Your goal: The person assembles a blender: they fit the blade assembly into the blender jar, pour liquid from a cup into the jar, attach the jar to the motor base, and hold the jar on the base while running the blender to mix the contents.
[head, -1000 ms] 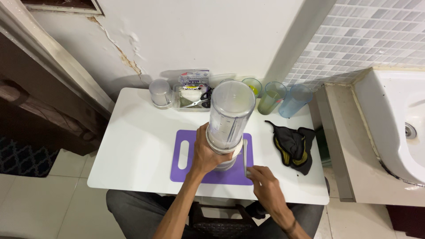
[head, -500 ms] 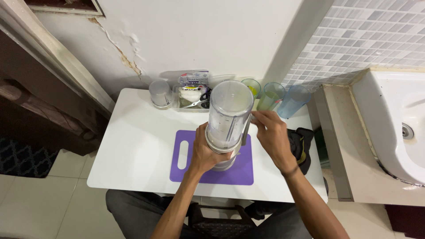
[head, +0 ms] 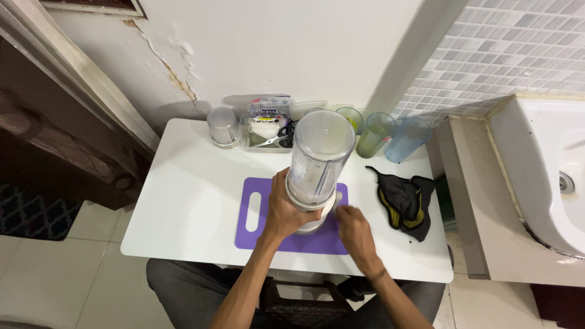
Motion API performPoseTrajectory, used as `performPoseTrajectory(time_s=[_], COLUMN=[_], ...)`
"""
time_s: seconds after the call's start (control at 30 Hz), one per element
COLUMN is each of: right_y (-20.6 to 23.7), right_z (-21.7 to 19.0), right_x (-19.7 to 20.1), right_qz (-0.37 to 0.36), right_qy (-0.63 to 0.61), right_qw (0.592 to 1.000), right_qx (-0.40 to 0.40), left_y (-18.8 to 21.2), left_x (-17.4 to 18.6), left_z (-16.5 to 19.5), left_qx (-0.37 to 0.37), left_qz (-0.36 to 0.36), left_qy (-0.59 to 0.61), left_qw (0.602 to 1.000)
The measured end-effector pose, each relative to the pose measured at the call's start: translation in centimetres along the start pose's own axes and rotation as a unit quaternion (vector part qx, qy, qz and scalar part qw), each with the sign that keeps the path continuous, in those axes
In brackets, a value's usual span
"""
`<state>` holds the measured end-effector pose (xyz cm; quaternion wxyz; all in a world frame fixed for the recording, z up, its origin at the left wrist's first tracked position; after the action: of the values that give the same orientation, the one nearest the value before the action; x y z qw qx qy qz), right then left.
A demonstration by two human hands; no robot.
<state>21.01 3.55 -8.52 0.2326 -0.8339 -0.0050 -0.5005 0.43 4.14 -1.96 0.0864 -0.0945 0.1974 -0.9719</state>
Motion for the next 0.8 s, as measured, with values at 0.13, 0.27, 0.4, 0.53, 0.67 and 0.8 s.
performPoseTrajectory(time_s=[0.13, 0.27, 0.4, 0.53, 0.67, 0.8], right_y=[4.0, 4.3, -0.1, -6.0, -10.6, -12.6], right_z=[-1.1, -1.8, -2.5, -3.9, -3.2, -0.8], right_x=[2.6, 6.7, 10.7, 12.3, 10.6, 5.5], right_qz=[-0.040, -0.044, 0.037, 0.062, 0.095, 0.109], right_qy=[-0.041, -0.110, -0.079, -0.081, -0.081, -0.059], right_qw=[0.998, 0.992, 0.995, 0.995, 0.992, 0.991], right_qx=[-0.031, -0.032, 0.047, 0.022, 0.025, 0.042], left_y=[0.1, 0.1, -0.2, -0.2, -0.2, -0.2], left_x=[-0.1, 0.0, 0.0, 0.1, 0.2, 0.1], left_z=[-0.1, 0.0, -0.1, -0.1, -0.3, -0.4], left_qx=[0.036, 0.028, 0.080, 0.044, 0.023, 0.035], left_qz=[-0.002, -0.008, -0.025, -0.019, -0.020, -0.018], left_qy=[0.007, 0.009, 0.006, -0.002, 0.005, 0.012], left_qw=[0.999, 1.000, 0.996, 0.999, 1.000, 0.999])
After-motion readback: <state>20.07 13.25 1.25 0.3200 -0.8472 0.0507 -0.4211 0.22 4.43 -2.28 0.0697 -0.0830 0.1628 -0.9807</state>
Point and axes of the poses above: each hand's wrist, its own y-axis away from the middle knuckle, its own x-axis out of the back of the hand, z = x × y, the point moved 1 cm from there along -y, towards the middle knuckle, and after that the axes turned 11 degrees about y, right-handed, at the moved point
